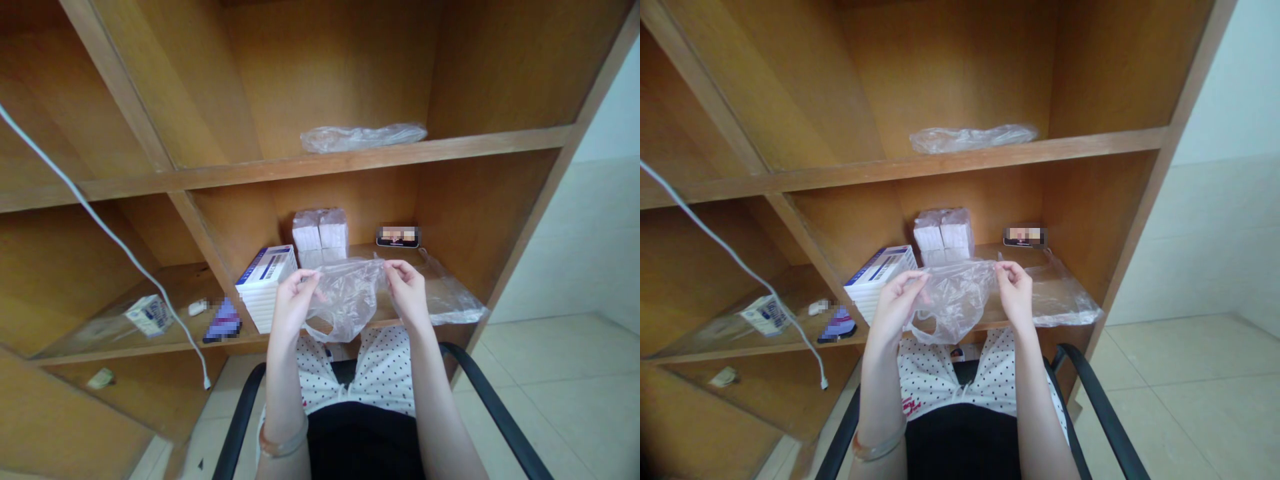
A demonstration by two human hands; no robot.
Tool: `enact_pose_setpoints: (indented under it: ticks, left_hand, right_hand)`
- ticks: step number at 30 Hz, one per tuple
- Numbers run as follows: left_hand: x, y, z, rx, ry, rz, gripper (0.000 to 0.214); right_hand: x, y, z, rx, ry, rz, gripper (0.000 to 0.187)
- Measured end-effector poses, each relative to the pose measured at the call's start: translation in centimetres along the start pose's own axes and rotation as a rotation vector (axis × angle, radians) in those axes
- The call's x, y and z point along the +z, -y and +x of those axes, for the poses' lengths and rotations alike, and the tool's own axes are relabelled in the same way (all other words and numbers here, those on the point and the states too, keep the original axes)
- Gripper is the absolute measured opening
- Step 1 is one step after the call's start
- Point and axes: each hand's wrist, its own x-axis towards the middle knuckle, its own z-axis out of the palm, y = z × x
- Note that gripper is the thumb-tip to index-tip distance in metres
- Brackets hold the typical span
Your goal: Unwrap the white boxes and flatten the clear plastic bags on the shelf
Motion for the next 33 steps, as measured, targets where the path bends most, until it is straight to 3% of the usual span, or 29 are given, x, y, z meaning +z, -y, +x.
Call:
enact_pose_setpoints:
  ticks: [6,11,15,22,28,33]
  left_hand:
    - [-0.7,-0.5,-0.2,0.002,-0.012,-0.018,0.019]
    - [-1.1,-0.7,-0.3,0.055,0.048,-0.069,0.023]
    - [-1.2,-1.0,-0.5,0.057,0.086,-0.092,0.022]
    - [-1.7,-1.3,-0.6,0.037,0.096,-0.177,0.03]
    - [-2.0,-1.4,-0.7,0.049,0.06,-0.194,0.033]
    - [-1.8,-1.0,-0.5,0.085,0.006,-0.116,0.033]
  right_hand:
    - [-1.0,0.0,0.5,0.05,-0.161,0.071,0.027]
    - [-1.9,0.3,0.5,0.135,-0.046,0.042,0.033]
    - [-1.9,-0.1,0.4,0.07,-0.035,-0.062,0.03]
    - [-3.0,-1.6,1.1,0.018,-0.177,-0.214,0.017]
    - [-4.7,-2.6,1.8,-0.034,-0.271,-0.315,0.028]
    - [-6.4,-2.9,2.3,0.045,-0.269,-0.288,0.036]
